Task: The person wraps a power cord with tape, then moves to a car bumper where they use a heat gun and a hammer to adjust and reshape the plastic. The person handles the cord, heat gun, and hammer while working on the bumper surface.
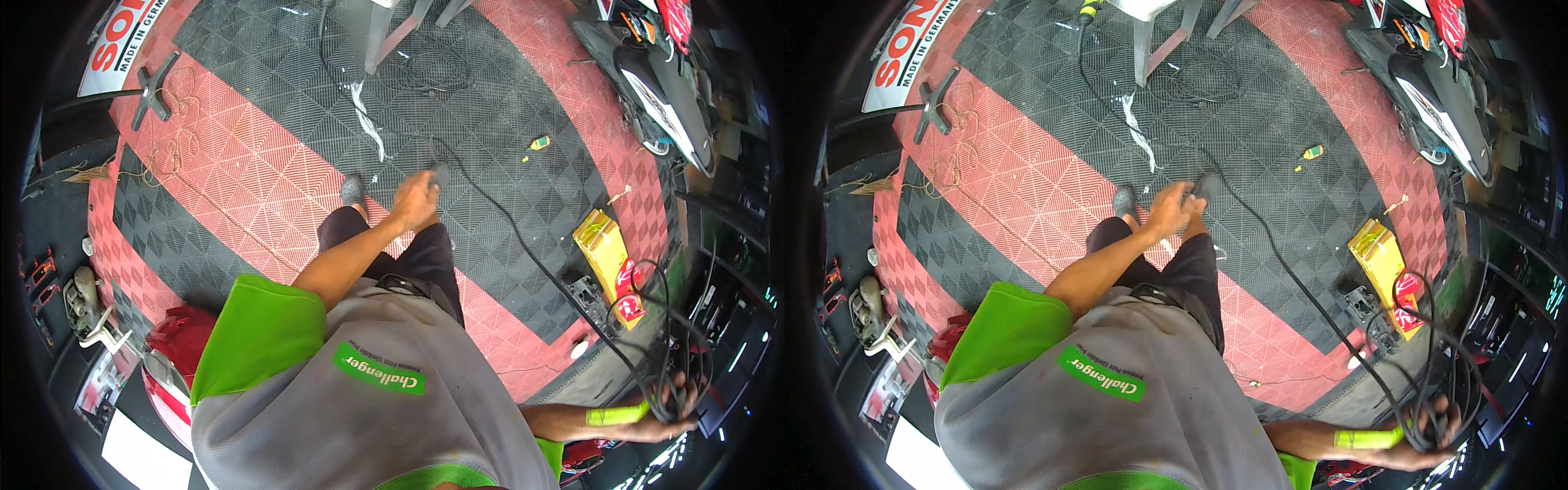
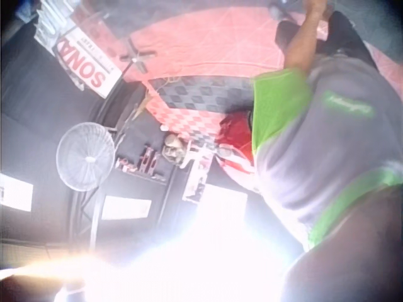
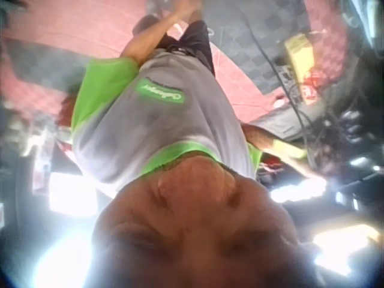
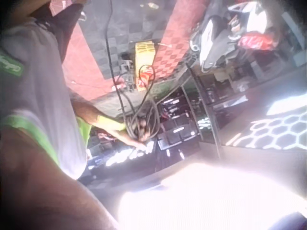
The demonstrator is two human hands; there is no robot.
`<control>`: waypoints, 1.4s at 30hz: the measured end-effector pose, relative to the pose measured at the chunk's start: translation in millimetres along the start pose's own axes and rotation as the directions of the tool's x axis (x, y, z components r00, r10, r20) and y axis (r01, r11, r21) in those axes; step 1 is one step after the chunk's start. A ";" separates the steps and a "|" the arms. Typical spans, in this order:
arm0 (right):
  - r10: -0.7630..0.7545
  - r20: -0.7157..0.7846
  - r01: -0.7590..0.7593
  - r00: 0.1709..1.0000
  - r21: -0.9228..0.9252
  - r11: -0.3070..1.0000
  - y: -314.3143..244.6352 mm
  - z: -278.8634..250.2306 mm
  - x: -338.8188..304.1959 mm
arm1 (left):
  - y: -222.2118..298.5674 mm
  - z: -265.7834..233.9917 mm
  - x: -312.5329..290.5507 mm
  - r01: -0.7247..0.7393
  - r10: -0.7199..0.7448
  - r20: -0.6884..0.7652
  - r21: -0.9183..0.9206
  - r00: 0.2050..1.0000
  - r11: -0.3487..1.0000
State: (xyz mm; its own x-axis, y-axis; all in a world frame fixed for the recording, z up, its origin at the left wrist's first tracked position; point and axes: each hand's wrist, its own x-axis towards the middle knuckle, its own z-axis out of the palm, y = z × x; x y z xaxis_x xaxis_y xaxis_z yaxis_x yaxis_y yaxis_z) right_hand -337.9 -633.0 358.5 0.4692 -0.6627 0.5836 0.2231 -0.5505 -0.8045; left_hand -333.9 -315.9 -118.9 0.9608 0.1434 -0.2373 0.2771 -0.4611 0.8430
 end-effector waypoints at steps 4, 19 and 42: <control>-0.082 -0.027 0.075 0.996 -0.182 0.980 1.2 0.6 17.3 | -26.9 29.5 65.4 0.700 -0.738 0.161 -0.495 0.656 0.514; -0.004 0.015 0.013 1.000 -0.606 0.795 124.8 30.1 94.7 | -57.7 229.6 238.3 0.818 -0.997 -0.032 -0.571 0.065 0.071; 0.878 0.446 -0.674 -0.173 -0.704 0.225 536.4 293.4 -202.1 | 127.3 188.6 168.2 -0.225 0.211 0.154 0.085 0.965 0.971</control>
State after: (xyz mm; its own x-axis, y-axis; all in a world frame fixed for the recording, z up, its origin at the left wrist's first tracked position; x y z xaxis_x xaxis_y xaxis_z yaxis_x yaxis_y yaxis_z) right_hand -62.4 -645.5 -223.4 0.4960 -0.1421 -0.8566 -0.8674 -0.0345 -0.4965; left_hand -134.9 -515.6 -142.6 0.9877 -0.0932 -0.1257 0.0533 -0.5545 0.8305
